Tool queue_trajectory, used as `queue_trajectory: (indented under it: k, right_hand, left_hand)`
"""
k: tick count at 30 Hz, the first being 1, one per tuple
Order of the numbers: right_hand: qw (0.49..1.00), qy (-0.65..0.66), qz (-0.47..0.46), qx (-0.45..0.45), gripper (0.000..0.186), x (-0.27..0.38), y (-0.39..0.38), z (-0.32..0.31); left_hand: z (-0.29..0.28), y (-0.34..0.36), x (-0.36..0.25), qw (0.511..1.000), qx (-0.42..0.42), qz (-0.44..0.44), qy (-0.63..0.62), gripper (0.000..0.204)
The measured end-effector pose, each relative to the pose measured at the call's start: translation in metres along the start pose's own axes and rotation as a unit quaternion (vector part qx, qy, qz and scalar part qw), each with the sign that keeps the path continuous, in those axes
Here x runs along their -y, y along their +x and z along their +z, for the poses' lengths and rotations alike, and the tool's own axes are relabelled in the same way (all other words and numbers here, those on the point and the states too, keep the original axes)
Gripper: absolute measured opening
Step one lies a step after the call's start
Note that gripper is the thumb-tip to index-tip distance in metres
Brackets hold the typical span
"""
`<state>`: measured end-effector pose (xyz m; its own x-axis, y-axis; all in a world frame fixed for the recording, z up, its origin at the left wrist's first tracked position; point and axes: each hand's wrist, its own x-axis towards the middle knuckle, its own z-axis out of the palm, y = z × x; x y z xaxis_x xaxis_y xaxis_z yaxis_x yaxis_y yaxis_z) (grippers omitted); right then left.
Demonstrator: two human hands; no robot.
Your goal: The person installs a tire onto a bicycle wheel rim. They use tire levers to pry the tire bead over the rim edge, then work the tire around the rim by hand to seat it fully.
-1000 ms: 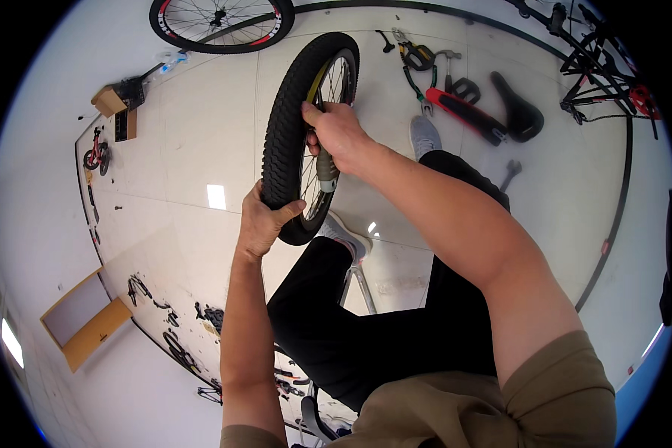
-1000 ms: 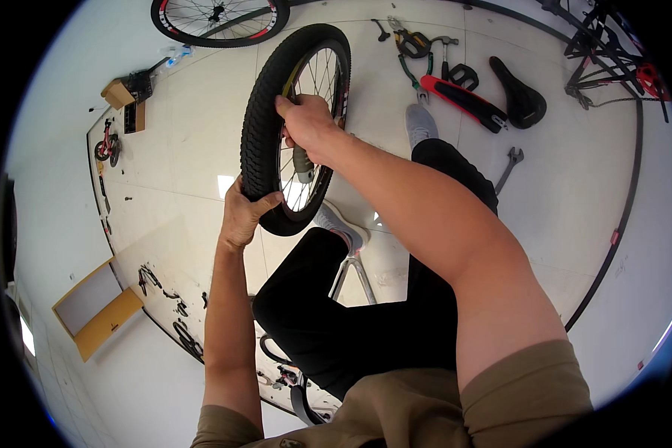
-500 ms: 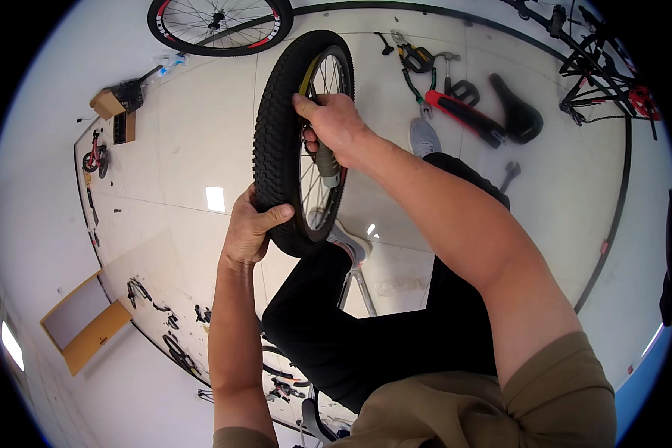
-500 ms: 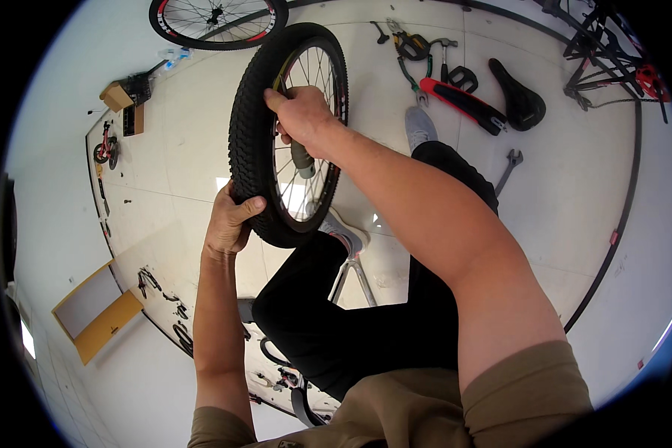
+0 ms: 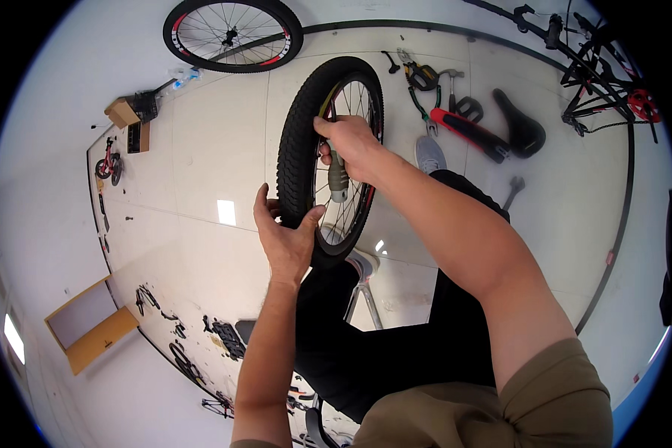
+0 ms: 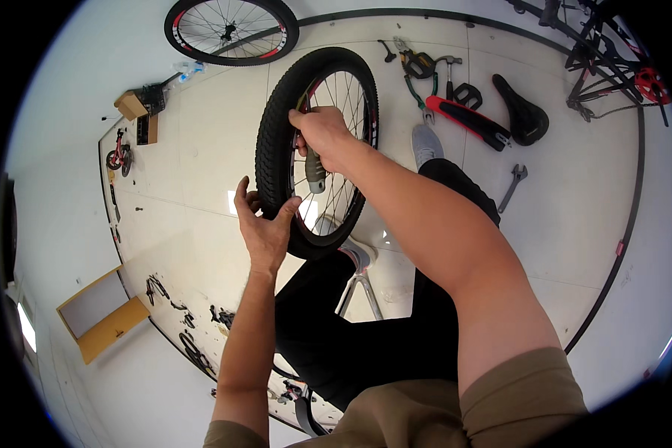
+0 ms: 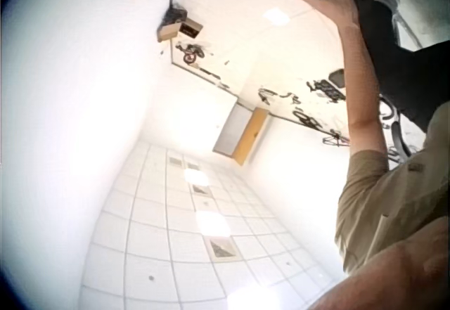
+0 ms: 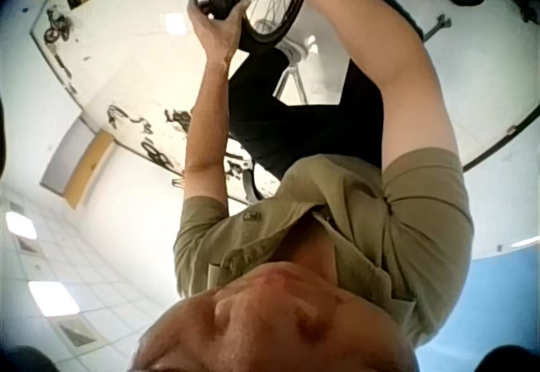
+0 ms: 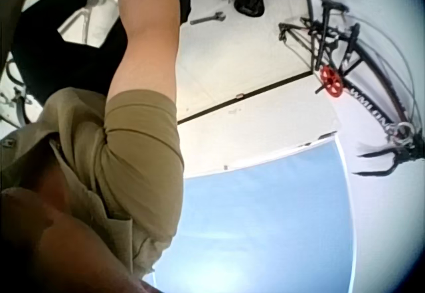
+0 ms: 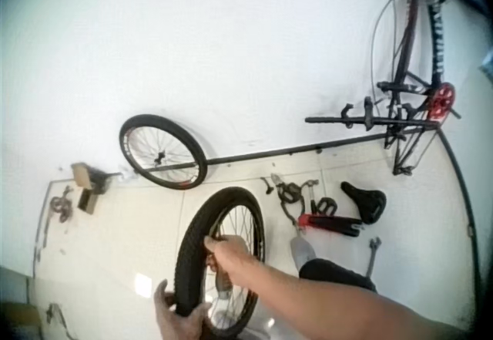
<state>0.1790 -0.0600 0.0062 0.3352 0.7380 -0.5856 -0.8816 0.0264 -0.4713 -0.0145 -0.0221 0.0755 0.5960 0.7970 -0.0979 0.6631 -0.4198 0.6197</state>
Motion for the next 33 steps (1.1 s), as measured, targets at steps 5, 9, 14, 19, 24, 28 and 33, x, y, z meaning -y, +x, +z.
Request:
queue_trajectory:
  k: [5, 9, 14, 19, 24, 28, 33]
  right_hand:
    - [1.0, 0.016, 0.004, 0.0, 0.012, 0.004, -0.01, 0.002]
    - [0.999, -0.03, -0.004, -0.017, 0.008, 0.012, -0.019, 0.003]
    - [0.996, -0.059, -0.069, -0.016, 0.028, 0.018, -0.028, -0.001]
    - [0.998, -0.054, -0.029, 0.001, 0.051, 0.034, -0.061, 0.003]
    - [0.955, -0.291, -0.035, -0.045, 0.051, 0.031, -0.078, -0.004]
    - [0.905, -0.421, -0.017, 0.05, 0.041, 0.041, -0.118, 0.003]
    - [0.72, -0.673, -0.146, 0.081, 0.034, 0.017, -0.125, 0.0]
  left_hand:
    - [0.017, 0.012, -0.001, 0.973, -0.119, 0.153, 0.125, 0.057]
    - [0.023, 0.023, 0.014, 0.949, -0.158, 0.215, 0.167, 0.039]
    - [0.023, 0.034, 0.027, 0.959, -0.139, 0.237, 0.065, 0.033]
    - [0.02, 0.044, 0.027, 0.984, -0.074, 0.155, -0.054, 0.032]
    - [0.018, 0.052, 0.029, 0.988, -0.044, 0.1, -0.107, 0.033]
    - [0.016, 0.048, 0.036, 0.983, -0.043, 0.097, -0.148, 0.032]
    - [0.017, 0.044, 0.043, 0.984, -0.034, 0.09, -0.153, 0.031]
